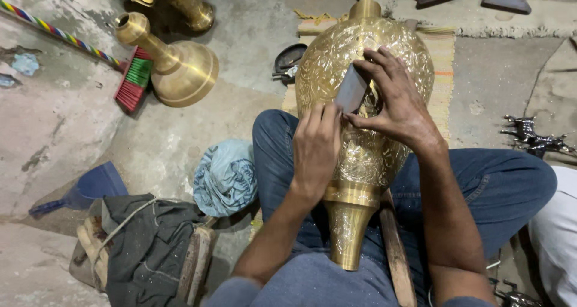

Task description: The person sits on the floor and uses a sanding block to smooth the surface of a large ornate brass vase. They then switch to a small chisel and a wooden mallet to refine the engraved details on the vase.

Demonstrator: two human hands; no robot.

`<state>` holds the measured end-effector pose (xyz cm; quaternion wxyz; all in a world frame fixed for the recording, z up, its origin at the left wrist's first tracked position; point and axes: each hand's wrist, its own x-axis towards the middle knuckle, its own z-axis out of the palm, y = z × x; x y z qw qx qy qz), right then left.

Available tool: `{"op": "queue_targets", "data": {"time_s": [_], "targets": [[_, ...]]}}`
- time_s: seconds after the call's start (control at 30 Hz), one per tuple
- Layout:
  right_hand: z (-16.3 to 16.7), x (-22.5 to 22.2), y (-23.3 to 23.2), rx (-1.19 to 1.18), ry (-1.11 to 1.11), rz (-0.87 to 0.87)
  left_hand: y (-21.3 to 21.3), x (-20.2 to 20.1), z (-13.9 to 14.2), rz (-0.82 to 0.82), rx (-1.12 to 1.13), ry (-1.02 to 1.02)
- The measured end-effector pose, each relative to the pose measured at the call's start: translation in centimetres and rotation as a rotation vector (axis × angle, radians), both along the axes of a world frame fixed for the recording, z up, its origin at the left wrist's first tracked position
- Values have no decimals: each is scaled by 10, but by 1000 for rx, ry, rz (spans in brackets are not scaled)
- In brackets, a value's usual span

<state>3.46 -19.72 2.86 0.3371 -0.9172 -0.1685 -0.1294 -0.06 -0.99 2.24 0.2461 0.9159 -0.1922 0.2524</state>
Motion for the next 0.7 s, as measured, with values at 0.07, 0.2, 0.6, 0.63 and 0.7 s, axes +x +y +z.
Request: {"op": "queue_targets", "data": {"time_s": [0.07,0.2,0.6,0.63,0.7], "targets": [[0,0,-1,29,23,-2,-8,16,3,2,5,25],[1,0,-2,52,69,-6,-19,44,6,-2,43,-129],[-3,2,-2,32,1,0,-16,43,2,39,94,-106],[-3,2,-1,32,12,-4,-15,44,3,36,95,-100],[-3,2,-1,31,35,-12,-12,36,3,33,99,-87]]}}
